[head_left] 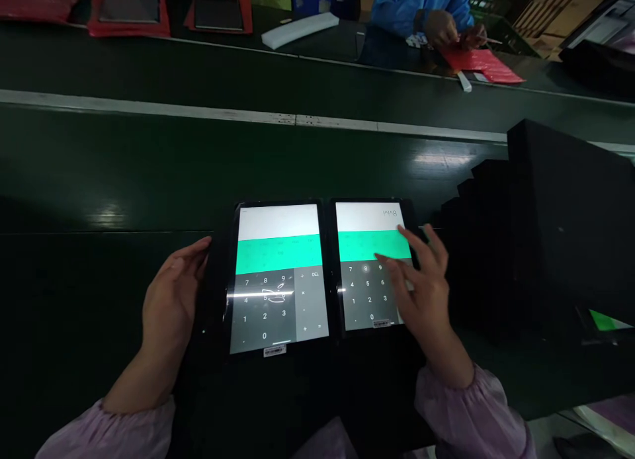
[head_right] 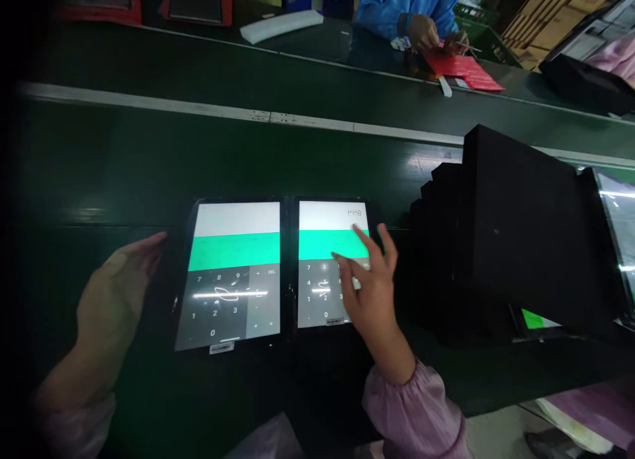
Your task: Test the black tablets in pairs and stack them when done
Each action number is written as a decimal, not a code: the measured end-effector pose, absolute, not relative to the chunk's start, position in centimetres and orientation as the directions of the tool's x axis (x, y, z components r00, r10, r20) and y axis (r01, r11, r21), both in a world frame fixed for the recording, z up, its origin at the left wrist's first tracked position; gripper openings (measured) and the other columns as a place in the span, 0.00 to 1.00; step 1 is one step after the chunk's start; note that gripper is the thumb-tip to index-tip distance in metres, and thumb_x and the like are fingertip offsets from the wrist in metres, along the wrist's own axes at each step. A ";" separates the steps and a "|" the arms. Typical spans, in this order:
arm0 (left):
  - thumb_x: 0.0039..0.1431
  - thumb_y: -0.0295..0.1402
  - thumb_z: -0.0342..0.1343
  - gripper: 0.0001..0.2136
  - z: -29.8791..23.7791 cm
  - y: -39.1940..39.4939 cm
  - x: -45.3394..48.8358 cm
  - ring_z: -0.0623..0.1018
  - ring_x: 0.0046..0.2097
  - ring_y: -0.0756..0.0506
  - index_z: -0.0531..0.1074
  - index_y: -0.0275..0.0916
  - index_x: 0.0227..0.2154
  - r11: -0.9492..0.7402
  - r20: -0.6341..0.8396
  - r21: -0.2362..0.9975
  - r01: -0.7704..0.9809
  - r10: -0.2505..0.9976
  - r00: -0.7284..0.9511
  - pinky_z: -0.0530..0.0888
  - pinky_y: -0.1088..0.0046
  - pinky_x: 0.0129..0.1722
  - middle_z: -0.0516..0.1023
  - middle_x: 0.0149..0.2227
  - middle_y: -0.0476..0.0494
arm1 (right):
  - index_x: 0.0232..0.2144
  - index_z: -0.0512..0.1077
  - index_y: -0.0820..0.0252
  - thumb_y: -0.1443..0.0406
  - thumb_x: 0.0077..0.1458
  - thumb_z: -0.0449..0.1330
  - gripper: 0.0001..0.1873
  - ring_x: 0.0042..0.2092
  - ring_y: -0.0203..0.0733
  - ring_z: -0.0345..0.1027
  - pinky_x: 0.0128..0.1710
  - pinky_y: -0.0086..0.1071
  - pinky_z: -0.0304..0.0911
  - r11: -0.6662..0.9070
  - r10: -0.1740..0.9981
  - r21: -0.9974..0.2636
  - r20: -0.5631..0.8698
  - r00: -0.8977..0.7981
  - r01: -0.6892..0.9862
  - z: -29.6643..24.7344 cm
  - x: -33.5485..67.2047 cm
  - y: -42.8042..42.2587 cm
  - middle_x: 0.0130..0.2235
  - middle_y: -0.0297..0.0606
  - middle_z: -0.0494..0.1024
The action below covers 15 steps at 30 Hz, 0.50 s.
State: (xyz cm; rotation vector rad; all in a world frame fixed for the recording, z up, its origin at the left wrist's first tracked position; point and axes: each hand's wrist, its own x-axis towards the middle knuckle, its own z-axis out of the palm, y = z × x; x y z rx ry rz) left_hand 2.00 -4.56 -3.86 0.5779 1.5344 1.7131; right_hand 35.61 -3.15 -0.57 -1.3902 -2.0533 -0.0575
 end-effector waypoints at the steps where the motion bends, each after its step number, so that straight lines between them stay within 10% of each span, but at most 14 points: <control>1: 0.51 0.42 0.68 0.08 -3.8 -4.5 2.0 0.79 0.53 0.39 0.84 0.46 0.32 0.001 -0.147 0.973 -0.231 0.770 -0.621 0.56 0.53 0.77 0.86 0.43 0.47 | 0.44 0.87 0.51 0.59 0.76 0.53 0.20 0.75 0.65 0.54 0.66 0.67 0.67 0.379 0.824 -0.317 0.543 -0.162 0.869 -0.7 36.3 -2.9 0.66 0.43 0.76; 15: 0.59 0.37 0.61 0.06 -3.2 -4.8 2.5 0.79 0.59 0.38 0.81 0.43 0.34 0.059 -0.147 0.986 -0.159 0.758 -0.635 0.61 0.52 0.75 0.86 0.45 0.44 | 0.45 0.86 0.50 0.57 0.77 0.51 0.22 0.75 0.66 0.53 0.65 0.71 0.67 0.320 0.850 -0.337 0.516 -0.110 0.886 -1.4 37.8 -2.2 0.67 0.42 0.75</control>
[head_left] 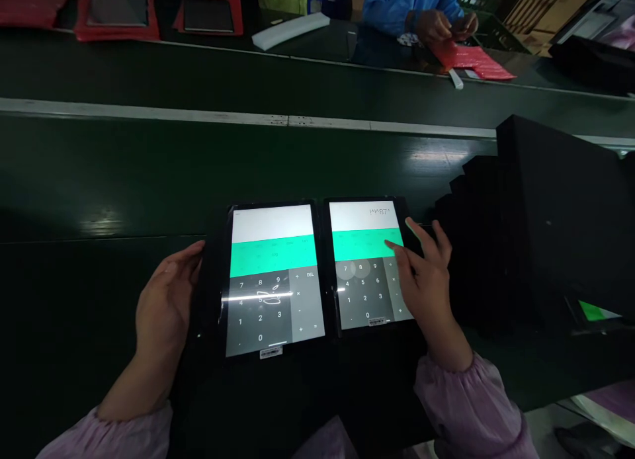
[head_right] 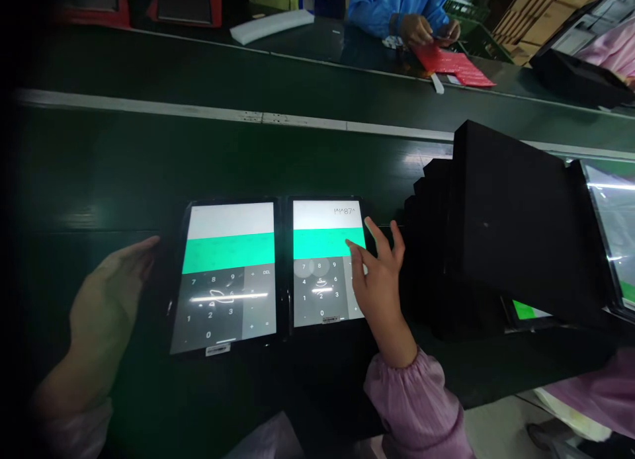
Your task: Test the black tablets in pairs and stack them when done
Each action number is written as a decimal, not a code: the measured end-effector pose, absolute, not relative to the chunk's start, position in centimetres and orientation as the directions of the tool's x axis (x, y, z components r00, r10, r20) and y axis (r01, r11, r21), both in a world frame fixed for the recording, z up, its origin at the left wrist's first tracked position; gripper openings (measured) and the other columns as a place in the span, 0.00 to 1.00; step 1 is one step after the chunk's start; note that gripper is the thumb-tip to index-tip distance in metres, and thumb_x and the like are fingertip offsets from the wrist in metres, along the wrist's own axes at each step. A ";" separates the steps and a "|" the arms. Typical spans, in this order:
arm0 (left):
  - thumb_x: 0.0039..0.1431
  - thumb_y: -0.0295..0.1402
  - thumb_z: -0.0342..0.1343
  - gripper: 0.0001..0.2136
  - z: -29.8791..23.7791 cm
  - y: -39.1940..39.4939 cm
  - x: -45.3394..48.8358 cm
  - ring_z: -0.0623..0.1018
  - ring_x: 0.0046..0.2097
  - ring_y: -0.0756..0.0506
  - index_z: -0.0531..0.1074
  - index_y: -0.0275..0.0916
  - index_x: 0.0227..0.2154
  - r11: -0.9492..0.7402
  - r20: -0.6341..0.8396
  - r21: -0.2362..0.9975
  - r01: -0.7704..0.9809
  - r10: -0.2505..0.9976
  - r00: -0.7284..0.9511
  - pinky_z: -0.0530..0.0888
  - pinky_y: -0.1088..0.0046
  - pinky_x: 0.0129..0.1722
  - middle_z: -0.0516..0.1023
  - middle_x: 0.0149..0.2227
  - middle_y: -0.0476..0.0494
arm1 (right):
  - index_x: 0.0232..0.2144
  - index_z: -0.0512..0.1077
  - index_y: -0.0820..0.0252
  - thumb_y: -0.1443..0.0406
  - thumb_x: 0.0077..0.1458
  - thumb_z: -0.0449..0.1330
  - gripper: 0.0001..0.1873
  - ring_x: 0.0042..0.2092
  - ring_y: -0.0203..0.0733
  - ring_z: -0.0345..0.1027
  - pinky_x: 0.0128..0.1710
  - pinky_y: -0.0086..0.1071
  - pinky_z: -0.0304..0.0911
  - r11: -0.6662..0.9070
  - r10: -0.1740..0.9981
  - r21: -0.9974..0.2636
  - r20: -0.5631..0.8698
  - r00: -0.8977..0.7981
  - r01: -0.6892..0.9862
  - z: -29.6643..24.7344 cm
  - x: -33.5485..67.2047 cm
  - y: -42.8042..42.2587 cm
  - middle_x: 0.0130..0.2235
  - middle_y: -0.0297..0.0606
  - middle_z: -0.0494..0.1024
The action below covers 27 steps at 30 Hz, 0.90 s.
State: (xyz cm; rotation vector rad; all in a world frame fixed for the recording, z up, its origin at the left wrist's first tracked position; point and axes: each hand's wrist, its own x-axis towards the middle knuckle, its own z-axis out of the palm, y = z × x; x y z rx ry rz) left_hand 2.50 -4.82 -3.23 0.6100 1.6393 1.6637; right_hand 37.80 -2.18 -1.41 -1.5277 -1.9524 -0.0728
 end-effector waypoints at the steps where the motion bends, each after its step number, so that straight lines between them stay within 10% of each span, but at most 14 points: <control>1: 0.59 0.37 0.62 0.06 -3.2 -4.8 2.5 0.78 0.60 0.37 0.81 0.43 0.34 0.057 -0.146 0.986 -0.159 0.761 -0.632 0.62 0.52 0.75 0.86 0.45 0.44 | 0.45 0.86 0.51 0.57 0.77 0.51 0.22 0.75 0.65 0.54 0.64 0.71 0.67 0.301 0.854 -0.348 0.512 -0.088 0.888 -1.4 37.9 -2.2 0.66 0.43 0.76; 27: 0.66 0.47 0.58 0.16 -5.3 -4.3 0.1 0.63 0.76 0.36 0.80 0.50 0.52 0.098 -0.046 0.988 0.123 0.928 -0.371 0.55 0.49 0.77 0.74 0.70 0.44 | 0.45 0.86 0.53 0.64 0.76 0.52 0.21 0.74 0.66 0.58 0.63 0.67 0.73 0.541 0.815 -0.267 0.403 -0.417 0.798 0.3 25.6 -1.9 0.65 0.41 0.78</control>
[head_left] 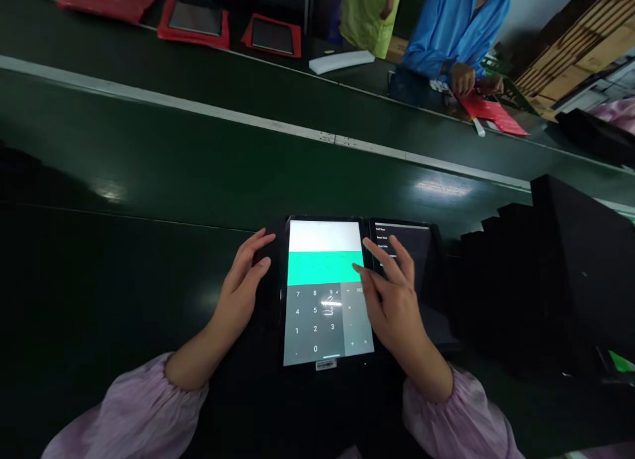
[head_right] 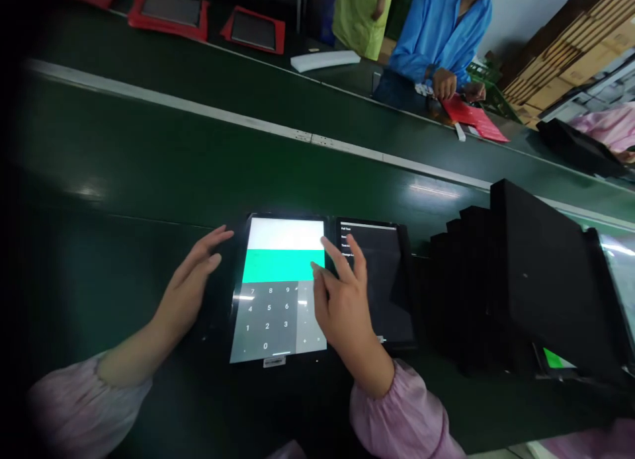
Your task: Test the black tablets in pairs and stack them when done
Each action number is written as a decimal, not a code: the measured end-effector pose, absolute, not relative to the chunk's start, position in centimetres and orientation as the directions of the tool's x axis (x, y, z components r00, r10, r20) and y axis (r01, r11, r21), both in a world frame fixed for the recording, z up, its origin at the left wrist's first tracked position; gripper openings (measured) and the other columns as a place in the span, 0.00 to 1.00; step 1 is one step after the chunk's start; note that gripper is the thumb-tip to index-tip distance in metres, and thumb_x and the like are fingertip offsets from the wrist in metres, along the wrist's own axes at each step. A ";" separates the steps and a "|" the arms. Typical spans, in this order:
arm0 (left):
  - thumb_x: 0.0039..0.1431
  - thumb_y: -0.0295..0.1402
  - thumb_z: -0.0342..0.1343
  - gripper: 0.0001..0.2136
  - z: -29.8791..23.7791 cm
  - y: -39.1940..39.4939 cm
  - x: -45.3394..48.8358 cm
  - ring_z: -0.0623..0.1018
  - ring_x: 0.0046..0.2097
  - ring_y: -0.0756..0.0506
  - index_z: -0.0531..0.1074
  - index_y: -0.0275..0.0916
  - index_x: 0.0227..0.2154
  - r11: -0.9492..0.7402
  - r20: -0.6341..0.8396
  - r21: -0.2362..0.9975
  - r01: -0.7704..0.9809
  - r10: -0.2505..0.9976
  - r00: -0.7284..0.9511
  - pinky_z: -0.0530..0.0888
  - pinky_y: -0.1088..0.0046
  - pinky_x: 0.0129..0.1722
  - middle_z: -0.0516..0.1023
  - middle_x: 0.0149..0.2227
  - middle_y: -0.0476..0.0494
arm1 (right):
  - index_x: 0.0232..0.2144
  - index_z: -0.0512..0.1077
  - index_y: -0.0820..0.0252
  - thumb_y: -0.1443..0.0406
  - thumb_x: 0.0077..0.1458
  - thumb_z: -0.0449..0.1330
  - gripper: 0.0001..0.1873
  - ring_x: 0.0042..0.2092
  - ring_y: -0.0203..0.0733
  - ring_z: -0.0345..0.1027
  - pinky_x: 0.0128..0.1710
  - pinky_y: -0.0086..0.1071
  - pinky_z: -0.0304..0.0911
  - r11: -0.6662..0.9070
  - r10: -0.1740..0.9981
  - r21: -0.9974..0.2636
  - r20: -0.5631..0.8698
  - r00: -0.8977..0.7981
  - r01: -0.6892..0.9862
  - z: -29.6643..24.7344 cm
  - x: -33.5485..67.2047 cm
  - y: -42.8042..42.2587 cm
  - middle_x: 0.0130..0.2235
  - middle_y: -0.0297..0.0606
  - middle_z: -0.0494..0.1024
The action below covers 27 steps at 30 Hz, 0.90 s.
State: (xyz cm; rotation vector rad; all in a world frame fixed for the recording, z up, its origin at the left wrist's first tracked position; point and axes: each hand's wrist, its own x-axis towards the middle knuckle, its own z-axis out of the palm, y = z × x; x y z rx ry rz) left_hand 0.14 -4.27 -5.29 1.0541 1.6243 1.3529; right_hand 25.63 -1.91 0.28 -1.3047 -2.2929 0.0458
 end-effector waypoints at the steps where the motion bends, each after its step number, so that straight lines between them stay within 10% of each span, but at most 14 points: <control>1: 0.67 0.48 0.57 0.17 -5.4 -4.3 0.0 0.63 0.76 0.35 0.80 0.50 0.52 0.095 -0.038 0.985 0.143 0.933 -0.358 0.56 0.48 0.77 0.73 0.70 0.43 | 0.43 0.87 0.52 0.64 0.75 0.52 0.21 0.74 0.66 0.59 0.63 0.69 0.72 0.521 0.823 -0.268 0.409 -0.394 0.811 0.3 25.8 -1.9 0.64 0.41 0.79; 16: 0.66 0.53 0.59 0.32 -6.8 -6.1 0.2 0.52 0.79 0.26 0.65 0.54 0.71 0.042 0.033 0.875 0.483 0.989 -0.146 0.71 0.39 0.67 0.51 0.79 0.38 | 0.46 0.86 0.56 0.66 0.74 0.53 0.19 0.76 0.66 0.53 0.65 0.66 0.70 0.617 0.780 -0.345 0.383 -0.494 0.707 0.7 25.0 -2.8 0.65 0.44 0.78; 27: 0.64 0.58 0.59 0.35 -6.7 -6.3 0.7 0.53 0.79 0.26 0.67 0.49 0.69 0.036 0.070 0.834 0.551 0.983 -0.171 0.66 0.38 0.71 0.53 0.78 0.35 | 0.45 0.86 0.56 0.66 0.75 0.53 0.19 0.74 0.64 0.58 0.63 0.61 0.75 0.628 0.767 -0.341 0.422 -0.482 0.700 1.2 24.8 -3.0 0.65 0.42 0.78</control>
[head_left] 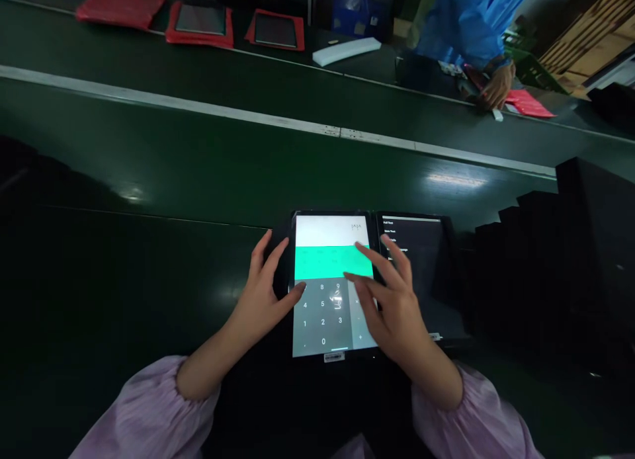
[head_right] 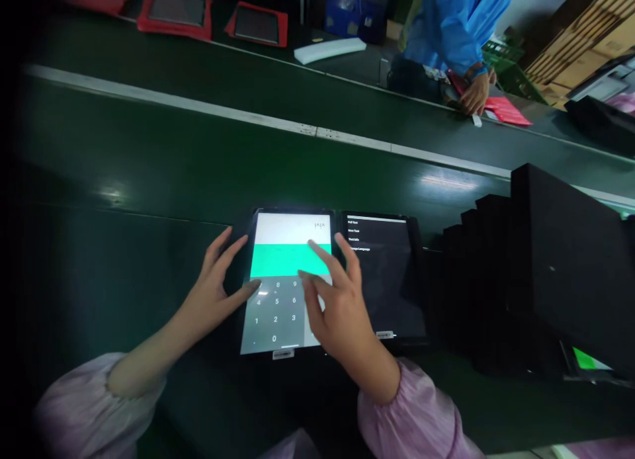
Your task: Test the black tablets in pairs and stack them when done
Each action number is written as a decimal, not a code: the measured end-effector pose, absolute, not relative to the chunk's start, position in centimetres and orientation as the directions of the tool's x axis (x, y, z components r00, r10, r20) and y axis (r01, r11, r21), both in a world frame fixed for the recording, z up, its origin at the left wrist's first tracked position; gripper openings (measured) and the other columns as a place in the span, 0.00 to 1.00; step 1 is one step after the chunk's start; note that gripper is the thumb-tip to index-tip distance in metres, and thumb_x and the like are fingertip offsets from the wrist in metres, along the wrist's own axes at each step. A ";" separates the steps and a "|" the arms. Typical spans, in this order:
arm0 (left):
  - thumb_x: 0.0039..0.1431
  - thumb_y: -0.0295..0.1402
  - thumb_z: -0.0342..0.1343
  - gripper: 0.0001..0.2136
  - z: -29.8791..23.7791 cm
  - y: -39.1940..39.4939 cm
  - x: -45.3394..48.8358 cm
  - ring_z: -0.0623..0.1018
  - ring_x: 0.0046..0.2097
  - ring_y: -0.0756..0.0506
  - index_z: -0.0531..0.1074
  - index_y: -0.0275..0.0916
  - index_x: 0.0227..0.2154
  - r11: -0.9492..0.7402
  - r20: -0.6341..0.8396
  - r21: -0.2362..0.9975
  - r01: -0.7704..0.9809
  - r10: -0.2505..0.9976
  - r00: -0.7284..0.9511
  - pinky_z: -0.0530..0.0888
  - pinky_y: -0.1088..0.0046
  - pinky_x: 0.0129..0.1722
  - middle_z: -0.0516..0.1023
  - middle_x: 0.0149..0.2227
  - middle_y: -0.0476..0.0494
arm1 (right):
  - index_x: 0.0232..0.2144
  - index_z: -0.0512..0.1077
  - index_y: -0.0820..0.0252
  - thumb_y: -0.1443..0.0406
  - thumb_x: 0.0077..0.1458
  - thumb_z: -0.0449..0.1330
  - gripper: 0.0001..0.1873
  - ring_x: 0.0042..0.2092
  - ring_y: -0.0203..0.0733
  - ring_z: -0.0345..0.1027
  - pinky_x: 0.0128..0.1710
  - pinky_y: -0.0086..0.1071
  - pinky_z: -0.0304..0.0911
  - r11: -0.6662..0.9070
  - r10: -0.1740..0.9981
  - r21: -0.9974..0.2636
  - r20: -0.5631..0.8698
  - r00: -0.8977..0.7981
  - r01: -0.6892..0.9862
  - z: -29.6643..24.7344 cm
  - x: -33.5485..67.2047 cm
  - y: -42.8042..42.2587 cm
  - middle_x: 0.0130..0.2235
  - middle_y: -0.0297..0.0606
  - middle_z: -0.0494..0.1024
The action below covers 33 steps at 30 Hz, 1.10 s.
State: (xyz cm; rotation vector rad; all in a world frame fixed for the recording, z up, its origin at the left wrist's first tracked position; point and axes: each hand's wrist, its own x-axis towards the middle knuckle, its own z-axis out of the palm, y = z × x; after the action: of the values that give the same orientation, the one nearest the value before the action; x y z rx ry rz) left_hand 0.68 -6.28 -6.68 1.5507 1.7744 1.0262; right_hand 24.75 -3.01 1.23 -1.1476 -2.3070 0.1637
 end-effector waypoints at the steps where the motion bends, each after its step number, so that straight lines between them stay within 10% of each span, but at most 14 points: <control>1: 0.64 0.58 0.59 0.35 -6.7 -6.3 0.7 0.53 0.79 0.26 0.67 0.50 0.69 0.040 0.065 0.842 0.537 0.982 -0.175 0.67 0.39 0.70 0.53 0.78 0.35 | 0.43 0.86 0.55 0.65 0.75 0.53 0.19 0.74 0.64 0.59 0.63 0.62 0.75 0.599 0.781 -0.334 0.445 -0.439 0.728 1.1 25.1 -2.7 0.64 0.42 0.79; 7: 0.66 0.58 0.58 0.31 -6.4 -6.5 0.2 0.57 0.78 0.27 0.68 0.55 0.69 0.075 0.004 0.887 0.455 0.986 -0.168 0.75 0.44 0.64 0.52 0.79 0.39 | 0.44 0.86 0.56 0.65 0.75 0.52 0.21 0.74 0.67 0.56 0.64 0.68 0.70 0.536 0.818 -0.331 0.433 -0.380 0.777 -0.4 25.4 -2.1 0.65 0.44 0.77; 14: 0.66 0.57 0.58 0.29 -5.7 -6.2 0.1 0.54 0.79 0.28 0.71 0.53 0.66 0.119 -0.036 0.905 0.408 0.978 -0.204 0.58 0.36 0.74 0.55 0.78 0.40 | 0.44 0.86 0.56 0.64 0.76 0.50 0.22 0.74 0.68 0.56 0.64 0.69 0.69 0.537 0.816 -0.291 0.416 -0.401 0.792 -0.6 25.5 -2.1 0.66 0.44 0.77; 33: 0.66 0.48 0.55 0.19 -5.2 -2.1 0.4 0.63 0.75 0.35 0.80 0.48 0.53 0.074 0.018 0.971 0.229 0.927 -0.375 0.53 0.46 0.77 0.73 0.68 0.40 | 0.44 0.87 0.51 0.51 0.76 0.50 0.26 0.73 0.70 0.54 0.69 0.76 0.55 0.348 0.832 -0.286 0.532 -0.154 0.893 -1.4 33.1 1.6 0.66 0.45 0.75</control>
State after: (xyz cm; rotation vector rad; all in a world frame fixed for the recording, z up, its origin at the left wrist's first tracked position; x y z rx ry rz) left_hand 0.39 -2.12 -5.16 1.1581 1.6925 1.3412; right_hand 33.11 1.64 -1.39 -1.4985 -1.9973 -0.1258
